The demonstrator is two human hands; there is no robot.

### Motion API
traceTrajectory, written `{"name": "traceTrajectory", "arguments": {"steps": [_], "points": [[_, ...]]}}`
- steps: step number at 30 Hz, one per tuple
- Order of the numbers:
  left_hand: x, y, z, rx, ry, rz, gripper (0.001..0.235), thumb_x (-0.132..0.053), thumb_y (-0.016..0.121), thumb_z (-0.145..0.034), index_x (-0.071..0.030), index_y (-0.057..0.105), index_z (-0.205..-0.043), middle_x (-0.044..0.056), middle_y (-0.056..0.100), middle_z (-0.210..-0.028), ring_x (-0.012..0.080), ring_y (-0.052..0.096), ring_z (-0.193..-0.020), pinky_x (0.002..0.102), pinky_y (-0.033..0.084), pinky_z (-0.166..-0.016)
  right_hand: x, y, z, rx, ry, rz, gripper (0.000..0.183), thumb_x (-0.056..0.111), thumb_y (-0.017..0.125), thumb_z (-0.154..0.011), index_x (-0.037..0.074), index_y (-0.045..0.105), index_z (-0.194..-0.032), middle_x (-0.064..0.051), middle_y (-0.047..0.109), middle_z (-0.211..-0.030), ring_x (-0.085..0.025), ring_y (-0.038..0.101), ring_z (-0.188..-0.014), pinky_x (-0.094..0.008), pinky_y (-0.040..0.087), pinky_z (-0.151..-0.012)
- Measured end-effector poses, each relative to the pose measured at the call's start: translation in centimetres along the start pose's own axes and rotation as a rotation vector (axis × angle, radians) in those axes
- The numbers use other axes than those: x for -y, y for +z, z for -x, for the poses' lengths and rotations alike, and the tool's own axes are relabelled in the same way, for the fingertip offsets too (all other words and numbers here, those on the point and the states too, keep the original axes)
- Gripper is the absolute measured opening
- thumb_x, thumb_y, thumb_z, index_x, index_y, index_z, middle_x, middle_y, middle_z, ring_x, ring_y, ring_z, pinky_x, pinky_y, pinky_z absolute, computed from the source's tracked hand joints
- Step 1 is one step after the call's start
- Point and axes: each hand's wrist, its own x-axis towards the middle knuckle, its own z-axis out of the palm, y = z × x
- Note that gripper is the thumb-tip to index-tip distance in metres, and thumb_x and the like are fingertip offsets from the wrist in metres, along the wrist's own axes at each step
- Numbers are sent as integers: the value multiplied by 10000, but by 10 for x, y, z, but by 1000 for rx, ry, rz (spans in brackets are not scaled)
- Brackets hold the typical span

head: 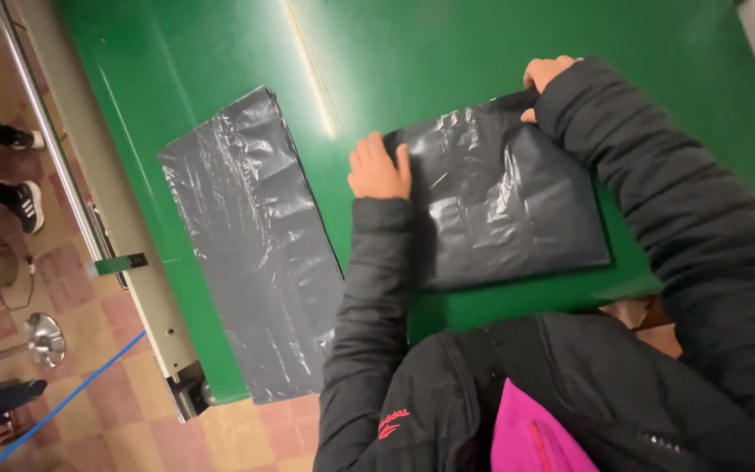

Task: Folding plastic bags and placing them into a collection crate at a factory station.

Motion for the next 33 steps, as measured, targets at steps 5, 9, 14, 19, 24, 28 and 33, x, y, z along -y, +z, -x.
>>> {"name": "traceTrajectory", "arguments": {"steps": [5, 9, 14, 19, 24, 28, 33], "points": [[-27, 23, 69, 455, 75, 828, 657, -588, 530, -1038, -32, 566, -1386, 153, 692, -1287, 322, 707, -1153, 384, 554, -1014, 11, 8, -6, 227, -45, 102, 373, 371, 876, -712, 139, 713, -954, -93, 686, -1014, -340, 613, -1064, -487, 492, -940], [11, 41, 74, 735, -416, 1397, 939, -812, 333, -934, -84, 405, -1523, 130, 539, -1520, 285, 539, -1379, 389, 439, -1058, 63, -37, 53, 88, 30, -90, 283, 265, 783, -876, 119, 674, -1092, -104, 691, -956, -365, 632, -936, -494, 509, -836], [55, 29, 88, 709, -684, 1797, 1137, -912, 204, -764, -88, 293, -1543, 128, 500, -1473, 333, 515, -1313, 521, 414, -1042, 126, -77, 190, -492, -437, 28, 180, 87, 778, -766, 145, 730, -930, -2, 698, -951, -256, 665, -1005, -416, 513, -866], [85, 12, 127, 661, -593, 1787, 1033, -792, 390, -950, 68, 416, -1521, 229, 504, -1505, 403, 504, -1354, 516, 416, -1142, 127, -31, 257, -408, -305, 10, 234, 55, 716, -708, 136, 724, -927, -8, 711, -995, -265, 680, -1090, -422, 531, -924], [71, -16, 175, 134, -142, 989, 783, -516, 716, -917, -41, 395, -1449, 164, 490, -1449, 355, 546, -1284, 517, 455, -1098, 123, -11, 269, -388, -300, 2, 244, 50, 697, -710, 91, 712, -950, -51, 709, -1032, -304, 670, -1105, -434, 540, -959], [21, -89, 200, -36, 768, -119, 570, -405, 802, -766, -66, 608, -1181, 126, 598, -1220, 343, 568, -1174, 479, 479, -919, 124, -7, 270, -360, -335, 28, 196, 36, 685, -728, 58, 679, -923, -96, 671, -982, -320, 657, -1056, -449, 539, -969], [33, -41, 189, 374, 947, -463, 118, -247, 718, -1004, -148, 656, -1002, 35, 642, -1021, 276, 646, -1059, 445, 511, -751, 199, -35, 255, -126, -145, 37, 174, 46, 681, -740, 42, 633, -908, -127, 626, -985, -358, 599, -1072, -438, 512, -937]]}}
